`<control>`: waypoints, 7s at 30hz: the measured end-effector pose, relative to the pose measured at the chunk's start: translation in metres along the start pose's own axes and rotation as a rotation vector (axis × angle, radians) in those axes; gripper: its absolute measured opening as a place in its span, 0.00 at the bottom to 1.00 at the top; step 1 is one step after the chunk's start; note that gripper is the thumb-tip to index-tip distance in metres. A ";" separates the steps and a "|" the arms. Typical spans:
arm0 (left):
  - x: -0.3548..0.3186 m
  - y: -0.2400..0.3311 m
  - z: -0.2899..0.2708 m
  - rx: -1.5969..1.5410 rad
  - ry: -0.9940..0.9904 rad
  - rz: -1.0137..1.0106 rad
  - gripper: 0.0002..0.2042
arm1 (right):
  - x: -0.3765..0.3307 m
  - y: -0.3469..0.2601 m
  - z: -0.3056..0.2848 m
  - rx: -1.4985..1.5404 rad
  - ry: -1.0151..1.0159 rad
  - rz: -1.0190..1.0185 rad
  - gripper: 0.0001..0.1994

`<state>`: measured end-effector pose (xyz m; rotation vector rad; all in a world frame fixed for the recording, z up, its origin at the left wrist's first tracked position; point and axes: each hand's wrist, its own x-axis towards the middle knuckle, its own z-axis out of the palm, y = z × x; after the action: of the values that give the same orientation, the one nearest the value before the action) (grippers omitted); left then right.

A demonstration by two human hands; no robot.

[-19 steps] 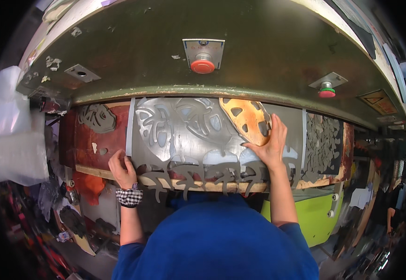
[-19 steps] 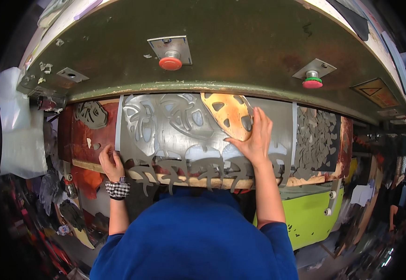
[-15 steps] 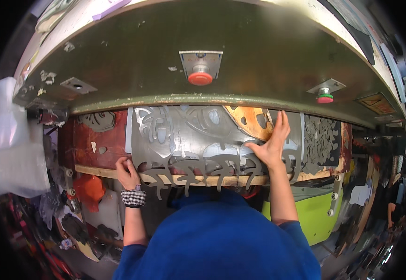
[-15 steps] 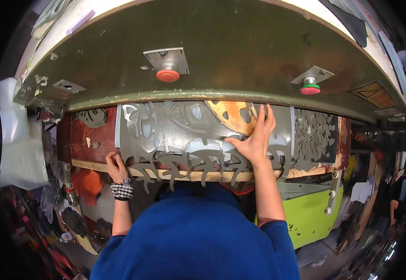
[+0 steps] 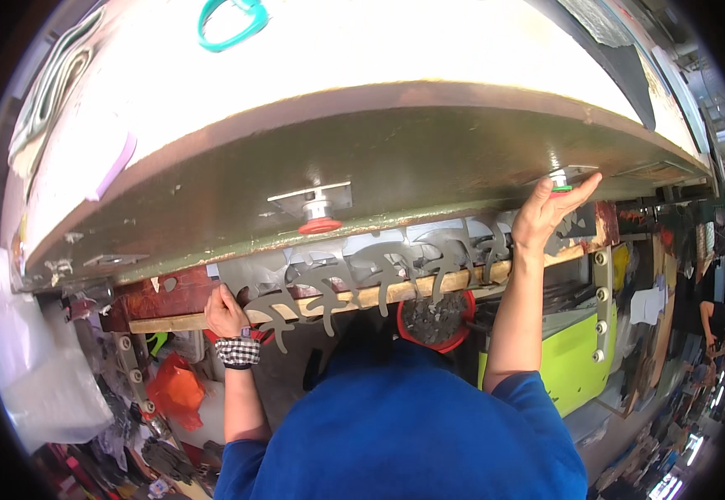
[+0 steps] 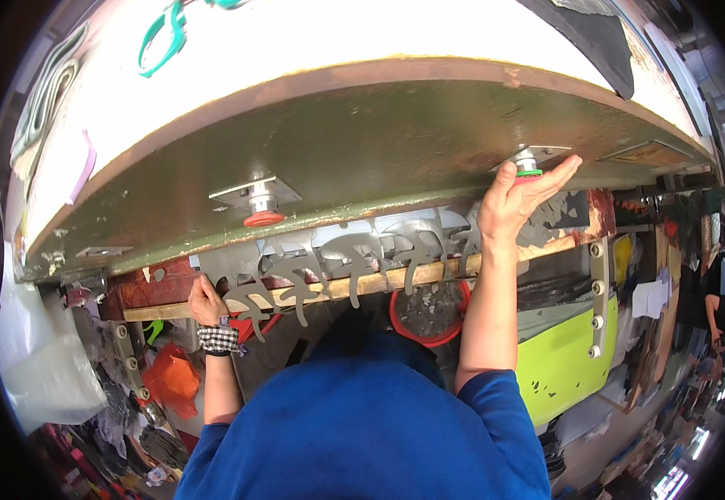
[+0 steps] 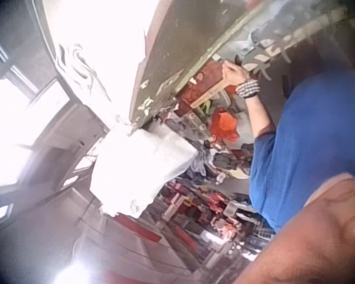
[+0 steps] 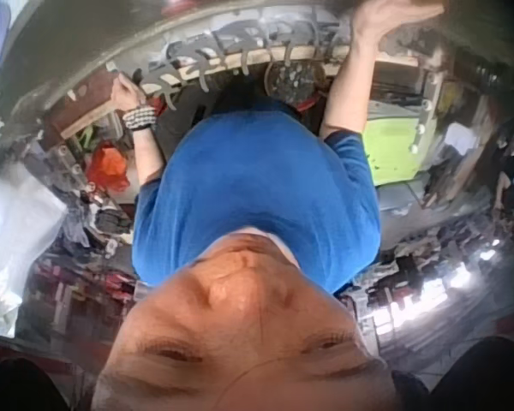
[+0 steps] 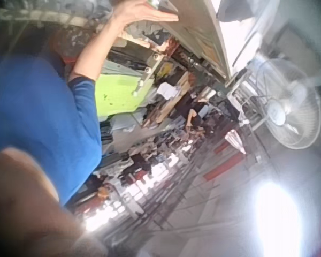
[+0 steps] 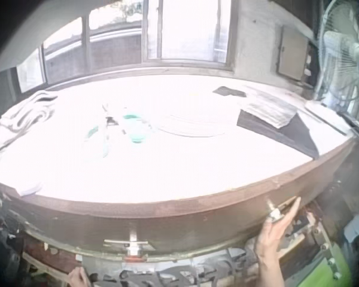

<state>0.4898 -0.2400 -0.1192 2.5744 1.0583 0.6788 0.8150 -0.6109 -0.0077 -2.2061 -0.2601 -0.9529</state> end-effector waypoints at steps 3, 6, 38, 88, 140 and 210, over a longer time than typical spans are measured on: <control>0.008 -0.001 0.000 -0.001 -0.023 -0.038 0.14 | -0.004 0.002 -0.001 -0.012 -0.011 -0.012 0.48; 0.012 -0.003 0.002 -0.020 -0.030 -0.052 0.16 | -0.010 0.017 -0.005 -0.043 -0.102 -0.008 0.51; -0.053 0.123 -0.005 -0.153 -0.076 0.334 0.18 | -0.166 -0.045 -0.089 -0.003 -0.696 -0.169 0.47; 0.063 0.151 -0.147 -0.547 0.064 0.969 0.04 | -0.257 -0.081 -0.183 0.222 -0.606 -0.196 0.18; 0.092 -0.129 -0.220 -0.680 0.539 0.189 0.13 | -0.252 -0.137 -0.168 0.193 -0.932 -0.124 0.18; -0.017 -0.227 -0.077 -0.305 0.467 -0.403 0.28 | -0.273 -0.142 -0.121 0.228 -0.883 -0.273 0.12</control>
<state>0.3061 -0.0890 -0.1542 1.9066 1.4253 1.2468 0.4927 -0.5650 -0.0662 -2.2714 -1.0335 -0.0009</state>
